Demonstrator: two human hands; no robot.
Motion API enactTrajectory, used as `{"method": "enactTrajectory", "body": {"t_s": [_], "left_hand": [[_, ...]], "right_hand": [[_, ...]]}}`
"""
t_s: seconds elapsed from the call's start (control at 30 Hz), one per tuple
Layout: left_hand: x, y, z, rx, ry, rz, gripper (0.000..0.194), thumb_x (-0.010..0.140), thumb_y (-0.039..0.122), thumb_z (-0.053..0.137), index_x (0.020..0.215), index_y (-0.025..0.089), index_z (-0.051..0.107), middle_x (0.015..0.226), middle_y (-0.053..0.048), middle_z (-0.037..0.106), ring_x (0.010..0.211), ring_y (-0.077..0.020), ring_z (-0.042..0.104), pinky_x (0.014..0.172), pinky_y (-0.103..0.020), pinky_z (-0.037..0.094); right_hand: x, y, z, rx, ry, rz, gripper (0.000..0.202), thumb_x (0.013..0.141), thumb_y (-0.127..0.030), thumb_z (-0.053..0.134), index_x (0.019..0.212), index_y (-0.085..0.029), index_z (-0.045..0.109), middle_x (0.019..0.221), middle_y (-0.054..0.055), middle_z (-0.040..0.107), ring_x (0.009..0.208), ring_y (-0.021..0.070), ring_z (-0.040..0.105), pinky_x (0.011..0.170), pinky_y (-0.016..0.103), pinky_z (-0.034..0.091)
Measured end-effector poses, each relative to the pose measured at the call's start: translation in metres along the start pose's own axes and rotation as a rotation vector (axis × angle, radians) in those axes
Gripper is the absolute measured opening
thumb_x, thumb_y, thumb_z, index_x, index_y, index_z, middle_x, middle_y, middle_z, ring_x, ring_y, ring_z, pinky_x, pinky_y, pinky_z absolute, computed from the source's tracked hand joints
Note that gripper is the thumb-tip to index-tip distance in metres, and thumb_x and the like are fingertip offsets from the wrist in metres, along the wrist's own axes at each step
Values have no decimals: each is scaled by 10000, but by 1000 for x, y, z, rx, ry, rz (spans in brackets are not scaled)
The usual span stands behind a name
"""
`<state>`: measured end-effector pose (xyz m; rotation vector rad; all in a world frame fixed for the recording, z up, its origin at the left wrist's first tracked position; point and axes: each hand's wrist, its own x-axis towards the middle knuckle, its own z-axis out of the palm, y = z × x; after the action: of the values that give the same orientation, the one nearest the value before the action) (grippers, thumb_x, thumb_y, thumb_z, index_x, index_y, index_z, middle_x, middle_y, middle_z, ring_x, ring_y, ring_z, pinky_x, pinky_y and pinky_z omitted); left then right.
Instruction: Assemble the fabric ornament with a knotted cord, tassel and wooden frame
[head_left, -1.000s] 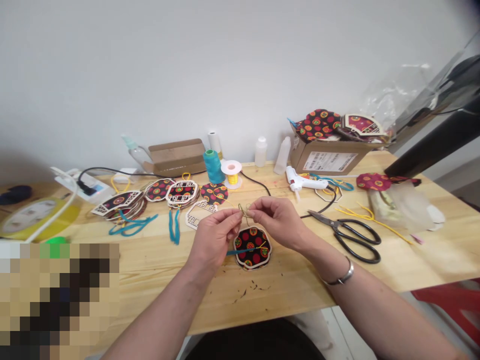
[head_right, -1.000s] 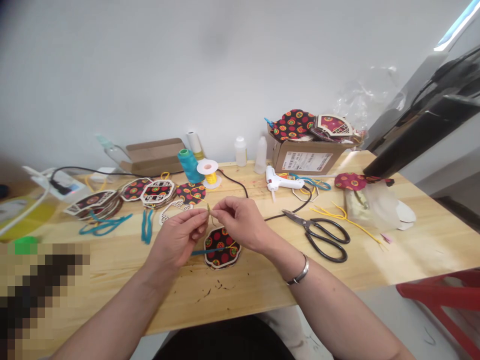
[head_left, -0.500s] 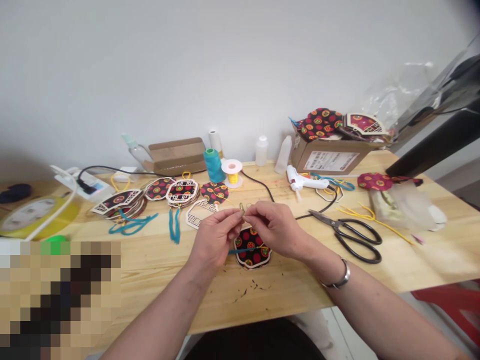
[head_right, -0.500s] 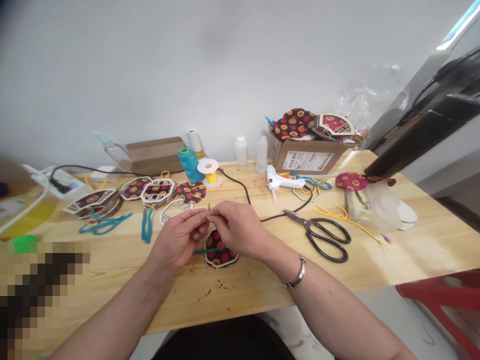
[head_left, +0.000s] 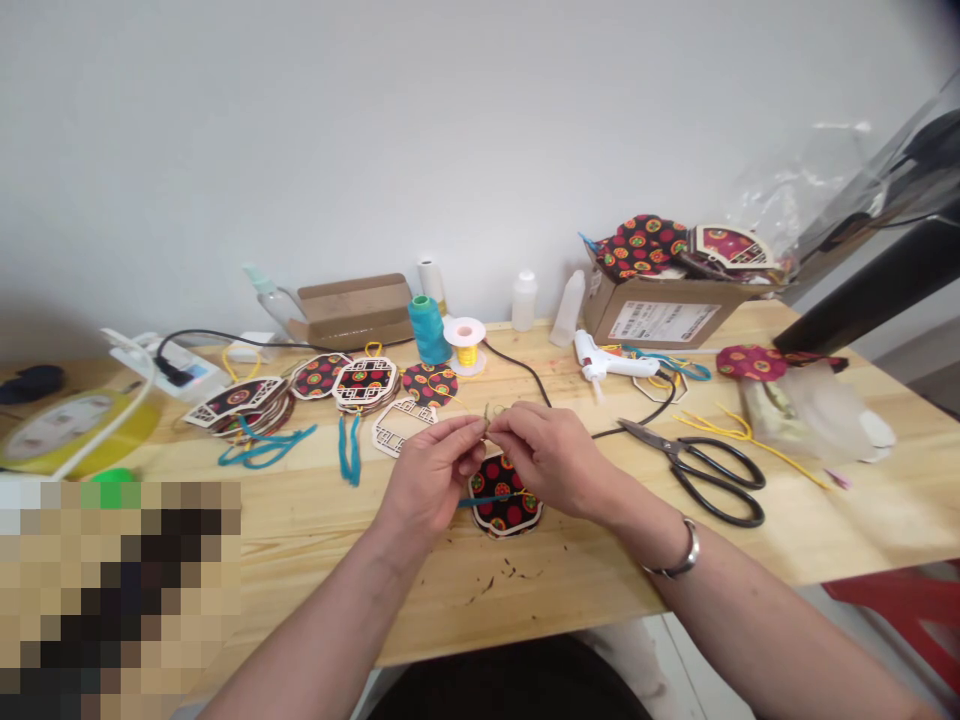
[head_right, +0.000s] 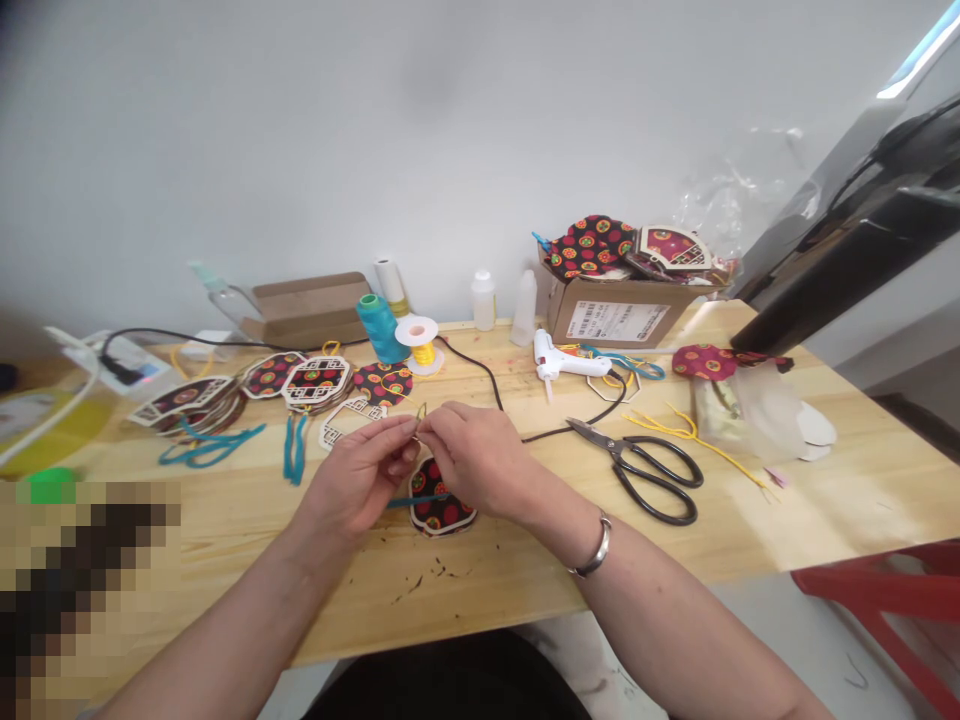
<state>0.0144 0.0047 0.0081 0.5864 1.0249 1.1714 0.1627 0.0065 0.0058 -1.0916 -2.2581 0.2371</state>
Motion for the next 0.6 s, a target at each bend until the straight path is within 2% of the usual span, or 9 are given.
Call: {"method": "enactTrajectory", "body": {"t_s": [0.2,0.33,0.43,0.5,0.6], "left_hand": [[1,-2,-2,-14,-7,-12,241,490,205,821,664,97,693,545,9,576,474,-40,467,423,-141,304],[2,-2,-3,-24,-13,-14,229,497,199,819,660,104,690,540,10,587,463,-38,466,422,-139,316],[2,-2,-4,-25,-14,-13,229,497,191,817,668,106,691,571,1,612,468,-43,478,420,-142,324],[2,-1,-4,-23,-14,-11,231,494,190,817,666,104,690,585,-3,620,468,-41,478,416,-142,319],[1,-1,-3,-13,-15,2,227,506,196,813,671,101,688,612,-10,629,467,-34,474,412,-141,305]], "right_hand": [[-1,2,1,-110,-32,-63,187,883,-138,400,802,-149,569,735,42,595,644,126,505,574,252,322],[-2,-2,-4,-3,-58,-96,174,881,-196,418,801,-151,566,730,35,593,636,119,499,570,244,329],[-2,-7,-9,169,-44,-110,156,847,-205,466,721,-159,546,666,9,556,597,101,469,561,233,331],[-1,-9,-10,282,32,-37,205,839,-213,482,642,-164,510,597,-12,501,550,86,425,540,228,320],[2,-4,-7,418,191,228,282,855,-271,484,591,-170,479,535,-35,425,513,79,372,508,229,299]]}}
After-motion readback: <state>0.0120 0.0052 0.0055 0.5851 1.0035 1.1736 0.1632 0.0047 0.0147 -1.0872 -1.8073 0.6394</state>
